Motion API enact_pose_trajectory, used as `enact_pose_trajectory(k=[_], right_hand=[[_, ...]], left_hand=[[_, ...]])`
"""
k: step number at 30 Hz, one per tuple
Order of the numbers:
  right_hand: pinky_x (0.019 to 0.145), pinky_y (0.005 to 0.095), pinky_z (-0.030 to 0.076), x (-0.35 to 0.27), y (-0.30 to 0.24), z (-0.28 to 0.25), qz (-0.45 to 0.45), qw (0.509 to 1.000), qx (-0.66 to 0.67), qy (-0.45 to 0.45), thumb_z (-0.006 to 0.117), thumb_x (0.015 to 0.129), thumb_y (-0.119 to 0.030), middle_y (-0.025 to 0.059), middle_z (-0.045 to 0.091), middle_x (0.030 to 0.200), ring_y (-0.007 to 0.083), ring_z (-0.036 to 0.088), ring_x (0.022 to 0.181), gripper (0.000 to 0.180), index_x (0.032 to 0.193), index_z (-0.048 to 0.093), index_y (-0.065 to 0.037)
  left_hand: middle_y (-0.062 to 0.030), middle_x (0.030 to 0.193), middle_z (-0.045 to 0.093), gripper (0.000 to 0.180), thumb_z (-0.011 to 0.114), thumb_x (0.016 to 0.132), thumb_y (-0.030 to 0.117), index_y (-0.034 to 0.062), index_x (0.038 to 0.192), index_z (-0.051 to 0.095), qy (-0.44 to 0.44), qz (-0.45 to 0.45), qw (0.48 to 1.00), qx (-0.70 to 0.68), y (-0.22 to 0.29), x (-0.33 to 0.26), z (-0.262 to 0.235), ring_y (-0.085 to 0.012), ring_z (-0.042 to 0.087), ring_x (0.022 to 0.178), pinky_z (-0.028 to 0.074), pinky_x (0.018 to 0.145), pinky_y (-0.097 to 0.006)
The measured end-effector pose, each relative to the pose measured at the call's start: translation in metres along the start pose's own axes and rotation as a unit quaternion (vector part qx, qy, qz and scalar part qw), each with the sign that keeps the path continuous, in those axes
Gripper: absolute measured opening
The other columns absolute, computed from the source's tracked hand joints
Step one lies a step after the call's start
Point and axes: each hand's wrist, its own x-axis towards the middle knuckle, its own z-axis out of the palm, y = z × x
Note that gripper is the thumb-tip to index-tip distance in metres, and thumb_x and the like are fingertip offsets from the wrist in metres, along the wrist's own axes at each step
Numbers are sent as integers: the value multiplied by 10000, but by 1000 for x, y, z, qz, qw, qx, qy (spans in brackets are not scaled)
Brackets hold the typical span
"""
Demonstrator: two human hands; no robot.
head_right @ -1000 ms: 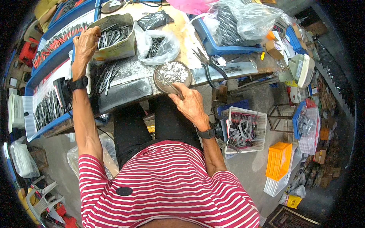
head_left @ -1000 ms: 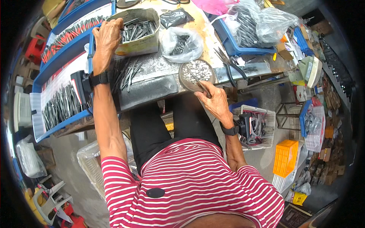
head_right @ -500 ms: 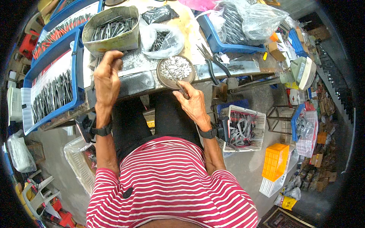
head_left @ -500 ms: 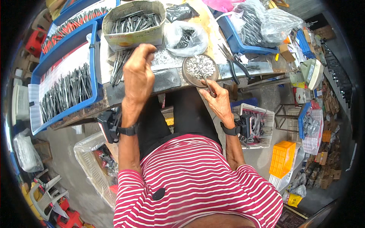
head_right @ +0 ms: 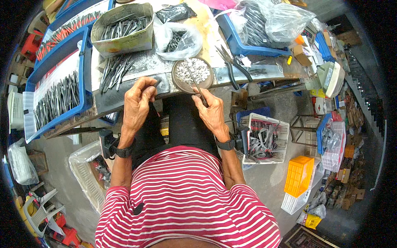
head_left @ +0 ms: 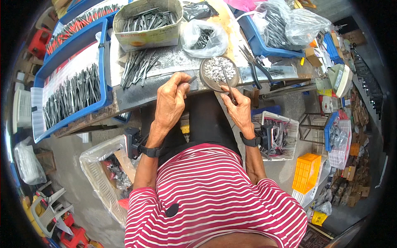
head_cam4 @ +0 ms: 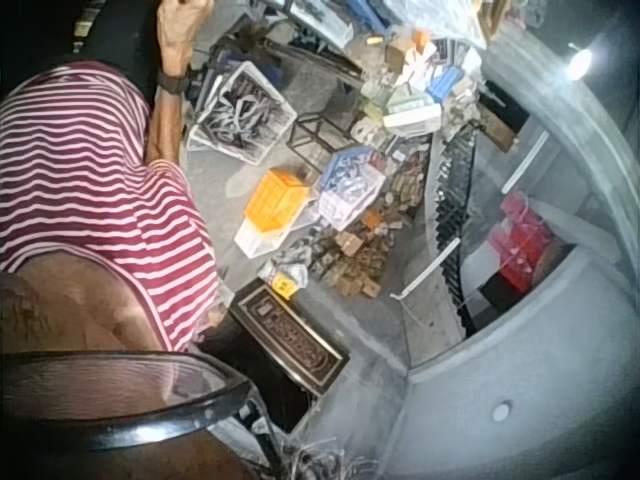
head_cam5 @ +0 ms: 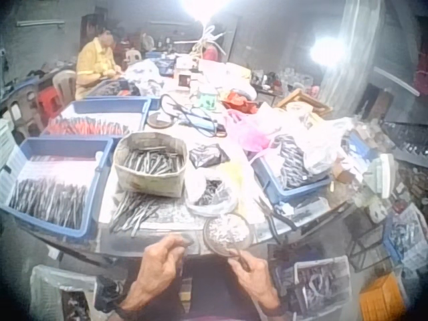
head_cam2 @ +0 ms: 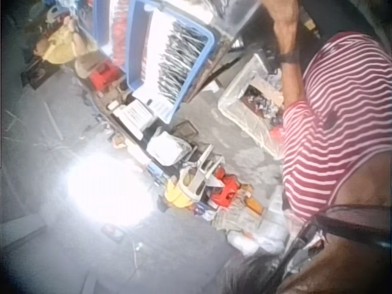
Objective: The person repeatedly picks a metal rod from a container, places a small metal cap onto the rod, and uses a screwdriver to press the cap into place. The person then places the assembled fastener into a blue tray and repeats the process with additional rods and caps.
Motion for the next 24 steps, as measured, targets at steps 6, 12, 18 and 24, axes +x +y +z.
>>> enact_pose_trajectory(k=[6,12,18,24], right_hand=[[426,172,328,1,2,2,34,998,47,14,604,850,-89,-38,498,597,13,417,489,164,995,628,-19],[409,167,343,3,-6,6,143,968,205,25,616,839,-74,4,551,606,31,455,459,132,947,622,1],[400,169,348,6,-8,8,179,945,272,40,607,842,-59,35,569,605,44,460,439,113,924,595,18],[399,173,354,2,-11,19,170,940,280,93,597,848,-58,40,558,595,49,454,434,109,919,579,23]], left_hand=[[-4,722,549,118,466,881,6,-8,950,561,-32,-30,998,-44,-2,-6,9,-58,461,615,406,567,-199],[7,735,537,107,472,891,38,-1,949,553,-71,-67,986,-138,-9,-8,22,-52,466,629,410,586,-190],[-20,712,550,130,480,863,46,-16,945,559,-72,-78,980,-166,-13,-8,29,-66,483,609,418,565,-208],[-24,703,556,141,477,845,44,-20,938,563,-67,-84,980,-170,-14,-8,32,-67,489,601,420,554,-214]])
